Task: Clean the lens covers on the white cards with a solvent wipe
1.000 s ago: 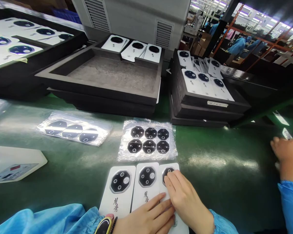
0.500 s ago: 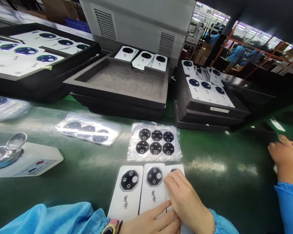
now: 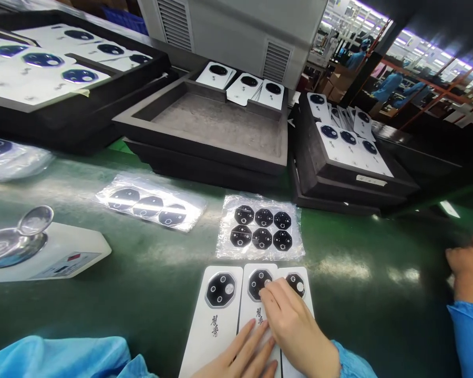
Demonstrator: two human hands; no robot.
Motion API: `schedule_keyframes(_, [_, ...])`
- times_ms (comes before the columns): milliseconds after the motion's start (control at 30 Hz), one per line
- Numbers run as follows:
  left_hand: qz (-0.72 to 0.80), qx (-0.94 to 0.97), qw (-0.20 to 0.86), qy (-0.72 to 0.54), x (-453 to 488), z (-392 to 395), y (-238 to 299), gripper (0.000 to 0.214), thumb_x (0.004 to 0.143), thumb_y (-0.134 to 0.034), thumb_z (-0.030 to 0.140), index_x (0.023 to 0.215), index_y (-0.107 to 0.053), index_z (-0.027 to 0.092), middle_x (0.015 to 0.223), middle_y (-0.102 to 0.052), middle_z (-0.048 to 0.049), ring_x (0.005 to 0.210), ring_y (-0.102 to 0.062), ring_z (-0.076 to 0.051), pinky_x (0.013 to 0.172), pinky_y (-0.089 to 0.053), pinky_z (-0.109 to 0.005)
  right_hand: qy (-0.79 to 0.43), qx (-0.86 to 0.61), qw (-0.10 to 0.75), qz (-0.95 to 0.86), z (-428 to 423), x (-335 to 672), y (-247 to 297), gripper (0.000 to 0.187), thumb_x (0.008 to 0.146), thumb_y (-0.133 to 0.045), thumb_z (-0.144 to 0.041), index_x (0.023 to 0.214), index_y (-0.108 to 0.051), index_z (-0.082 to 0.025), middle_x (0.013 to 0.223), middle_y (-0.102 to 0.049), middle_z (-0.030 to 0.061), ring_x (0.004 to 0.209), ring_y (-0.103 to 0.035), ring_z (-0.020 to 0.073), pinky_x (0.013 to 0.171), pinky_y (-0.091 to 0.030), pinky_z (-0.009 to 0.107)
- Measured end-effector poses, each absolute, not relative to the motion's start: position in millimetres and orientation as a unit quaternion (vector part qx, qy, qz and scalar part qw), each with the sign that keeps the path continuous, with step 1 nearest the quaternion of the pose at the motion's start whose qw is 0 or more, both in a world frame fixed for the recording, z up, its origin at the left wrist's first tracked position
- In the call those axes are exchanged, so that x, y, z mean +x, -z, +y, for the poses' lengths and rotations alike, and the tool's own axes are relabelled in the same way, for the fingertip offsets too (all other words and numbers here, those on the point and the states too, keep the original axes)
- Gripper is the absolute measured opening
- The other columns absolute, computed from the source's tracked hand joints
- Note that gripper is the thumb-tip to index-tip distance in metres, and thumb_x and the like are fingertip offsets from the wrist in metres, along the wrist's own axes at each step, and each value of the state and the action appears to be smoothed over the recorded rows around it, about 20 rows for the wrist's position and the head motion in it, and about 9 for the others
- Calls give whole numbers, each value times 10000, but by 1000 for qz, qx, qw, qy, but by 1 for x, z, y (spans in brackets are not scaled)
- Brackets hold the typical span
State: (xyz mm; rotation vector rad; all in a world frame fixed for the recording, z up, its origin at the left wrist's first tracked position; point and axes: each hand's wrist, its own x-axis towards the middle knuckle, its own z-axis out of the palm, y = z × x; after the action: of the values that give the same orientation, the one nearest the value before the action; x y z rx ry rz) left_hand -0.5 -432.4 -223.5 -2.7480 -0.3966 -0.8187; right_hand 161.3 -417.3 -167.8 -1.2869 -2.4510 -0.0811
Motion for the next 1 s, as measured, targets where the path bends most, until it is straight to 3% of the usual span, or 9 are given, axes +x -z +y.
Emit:
schedule_keyframes(200, [-141, -942, 128, 278, 0, -433, 224, 191, 913, -475, 249, 954, -659, 279, 973, -713, 97, 906, -665, -127, 778, -543, -280, 100, -414, 117, -897, -421, 161, 162, 356, 875, -300, 23, 998, -608, -108, 852, -661, 86, 802, -609, 192, 719, -520, 297])
schedule_keyframes(633, [-133, -942, 153, 266, 0, -433, 222, 178, 908, -497, 268, 986, -654, 301, 995, -708, 108, 897, -665, -119, 765, -545, -279, 99, -405, 137, -899, -418, 161, 160, 373, 915, -259, -9, 965, -616, -108, 814, -661, 83, 787, -609, 187, 697, -523, 287])
schedule_keyframes(800, [-129, -941, 163, 268, 1, -434, 228, 175, 897, -510, 297, 979, -664, 312, 1026, -703, 87, 916, -659, -135, 773, -533, -297, 37, -419, 124, -899, -418, 166, 158, 365, 890, -265, 8, 963, -603, -107, 845, -648, 94, 816, -605, 184, 691, -540, 278])
schedule_keyframes(1000, [-123, -939, 172, 272, 2, -436, 234, 183, 880, -532, 316, 1016, -654, 322, 1082, -687, 65, 949, -651, -153, 780, -526, -314, -8, -450, 183, -874, -407, 162, 160, 327, 867, -328, 14, 1006, -582, -137, 874, -638, 81, 826, -598, 167, 718, -539, 259])
